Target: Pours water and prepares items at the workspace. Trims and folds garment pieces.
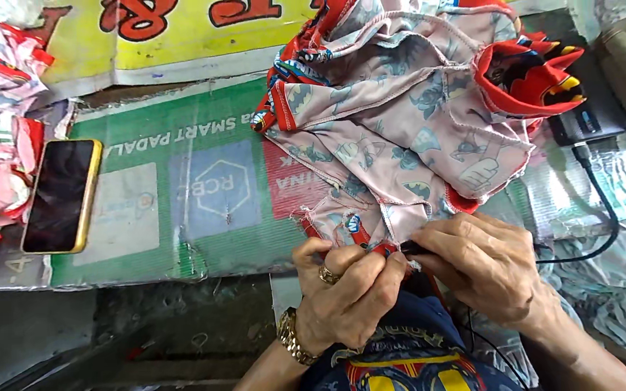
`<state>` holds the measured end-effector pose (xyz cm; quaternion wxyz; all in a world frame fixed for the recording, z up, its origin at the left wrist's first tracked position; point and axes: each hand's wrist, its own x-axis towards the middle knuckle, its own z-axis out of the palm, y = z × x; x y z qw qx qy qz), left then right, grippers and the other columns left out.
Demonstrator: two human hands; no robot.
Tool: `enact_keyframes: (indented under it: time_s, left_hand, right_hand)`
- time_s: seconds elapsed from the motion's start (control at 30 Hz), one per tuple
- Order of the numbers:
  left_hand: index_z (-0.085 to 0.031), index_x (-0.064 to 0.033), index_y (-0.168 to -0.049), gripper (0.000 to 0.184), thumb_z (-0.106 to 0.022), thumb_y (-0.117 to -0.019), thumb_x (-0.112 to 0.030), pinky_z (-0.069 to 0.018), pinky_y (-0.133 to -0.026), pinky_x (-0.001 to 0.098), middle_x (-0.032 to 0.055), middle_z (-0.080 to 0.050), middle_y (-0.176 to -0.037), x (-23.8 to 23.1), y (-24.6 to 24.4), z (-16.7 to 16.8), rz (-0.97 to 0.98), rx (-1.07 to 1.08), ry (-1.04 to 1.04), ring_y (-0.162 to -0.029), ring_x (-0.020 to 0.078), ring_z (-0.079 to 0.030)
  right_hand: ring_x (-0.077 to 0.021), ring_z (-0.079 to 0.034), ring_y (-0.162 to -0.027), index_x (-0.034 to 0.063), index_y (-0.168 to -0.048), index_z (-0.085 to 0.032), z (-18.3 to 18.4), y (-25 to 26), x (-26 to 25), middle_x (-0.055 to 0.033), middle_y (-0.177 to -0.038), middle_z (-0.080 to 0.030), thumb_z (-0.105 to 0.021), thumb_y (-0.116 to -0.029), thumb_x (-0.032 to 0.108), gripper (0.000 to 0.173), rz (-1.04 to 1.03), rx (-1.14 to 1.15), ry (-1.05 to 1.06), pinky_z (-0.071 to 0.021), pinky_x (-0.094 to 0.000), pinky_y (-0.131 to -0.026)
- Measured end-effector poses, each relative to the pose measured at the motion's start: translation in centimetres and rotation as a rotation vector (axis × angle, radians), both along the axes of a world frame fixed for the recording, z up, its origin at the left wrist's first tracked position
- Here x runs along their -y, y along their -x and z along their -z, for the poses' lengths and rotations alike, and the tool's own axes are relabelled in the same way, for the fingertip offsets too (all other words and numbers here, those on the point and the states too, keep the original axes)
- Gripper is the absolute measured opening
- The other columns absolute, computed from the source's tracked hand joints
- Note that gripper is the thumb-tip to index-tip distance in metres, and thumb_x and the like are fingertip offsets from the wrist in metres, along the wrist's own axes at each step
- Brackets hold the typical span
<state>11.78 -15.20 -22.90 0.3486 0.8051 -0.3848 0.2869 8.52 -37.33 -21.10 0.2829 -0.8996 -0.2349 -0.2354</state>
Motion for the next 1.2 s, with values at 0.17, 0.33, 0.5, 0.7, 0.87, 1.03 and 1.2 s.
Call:
enact_keyframes:
  time_s: [0.17, 0.33, 0.5, 0.7, 0.87, 1.03, 1.2]
  left_hand:
    - [-0.067, -0.0154, -0.105, 0.010, -0.062, -0.0994, -0.022, -0.0309, -0.103, 0.0382, -0.0003, -0.060, -0.089, 0.3, 0.1, -0.2, 0.010, 0.061, -0.050, -0.090, 0.0148, -0.053]
    - [-0.066, -0.0155, -0.104, 0.011, -0.057, -0.1012, -0.021, -0.0300, -0.105, 0.0377, -0.0010, -0.062, -0.092, 0.8, 0.0, -0.1, 0.007, 0.074, -0.040, -0.092, 0.0139, -0.055]
    - [-0.063, -0.0172, -0.104, 0.008, -0.058, -0.1024, -0.024, -0.0349, -0.103, 0.0374, -0.0008, -0.062, -0.092, -1.9, 0.7, -2.6, 0.020, -0.052, -0.164, -0.094, 0.0131, -0.058]
    - [-0.065, -0.0110, -0.081, 0.050, -0.045, -0.1077, -0.048, -0.0471, -0.066, 0.0365, 0.0047, -0.064, -0.068, -8.3, -1.0, -6.0, -0.031, -0.384, -0.474, -0.064, 0.0186, -0.062]
    - [-0.069, -0.0132, -0.113, 0.032, -0.064, -0.0975, -0.041, -0.0390, -0.104, 0.0463, 0.0050, -0.072, -0.106, -0.7, -0.2, -4.0, -0.153, -0.223, -0.283, -0.106, 0.0184, -0.065]
    - [-0.072, -0.0112, -0.104, 0.014, -0.059, -0.0999, -0.015, -0.0354, -0.110, 0.0486, 0.0045, -0.072, -0.103, 2.0, -1.9, -2.6, -0.098, -0.164, -0.117, -0.107, 0.0162, -0.065]
    - [-0.070, -0.0057, -0.107, 0.012, -0.060, -0.1009, -0.007, -0.0575, -0.093, 0.0276, 0.0023, -0.072, -0.108, 1.7, -3.6, -4.3, 0.328, -0.788, 0.480, -0.104, 0.0085, -0.068]
  right_hand:
    - [-0.0183, -0.065, -0.076, 0.0099, -0.112, -0.069, 0.1, 0.0, -0.6, -0.0083, -0.093, -0.074, -0.058, -0.1035, 0.016, 0.015, -0.014, 0.024, -0.002, -0.0474, -0.0303, -0.062]
    - [-0.0184, -0.067, -0.076, 0.0084, -0.109, -0.069, 0.3, -0.3, -0.7, -0.0091, -0.091, -0.074, -0.056, -0.1038, 0.013, 0.015, -0.020, 0.039, -0.015, -0.0488, -0.0299, -0.063]
    - [-0.0227, -0.066, -0.070, 0.0090, -0.108, -0.069, -1.9, 1.3, -0.2, -0.0091, -0.085, -0.070, -0.054, -0.1060, 0.023, 0.020, -0.085, -0.184, 0.130, -0.0483, -0.0355, -0.055]
    - [-0.0050, -0.061, -0.072, 0.0082, -0.116, -0.065, -2.7, 1.3, 1.4, -0.0030, -0.086, -0.066, -0.062, -0.1009, 0.045, 0.040, -0.319, -0.402, -0.236, -0.0500, -0.0194, -0.062]
    - [-0.0151, -0.064, -0.065, 0.0097, -0.102, -0.069, -0.7, -0.5, -0.9, -0.0038, -0.081, -0.067, -0.058, -0.0988, 0.022, 0.017, 0.066, -0.210, 0.043, -0.0463, -0.0319, -0.051]
    - [-0.0025, -0.063, -0.085, 0.0098, -0.101, -0.067, -2.2, -1.3, 0.0, -0.0008, -0.098, -0.065, -0.055, -0.1021, 0.016, 0.013, -0.029, -0.244, -0.206, -0.0515, -0.0164, -0.069]
    - [0.0053, -0.058, -0.068, 0.0104, -0.105, -0.063, -2.9, -3.2, 0.7, 0.0079, -0.084, -0.063, -0.056, -0.1018, 0.012, 0.008, -0.051, -0.359, -0.528, -0.0506, -0.0095, -0.060]
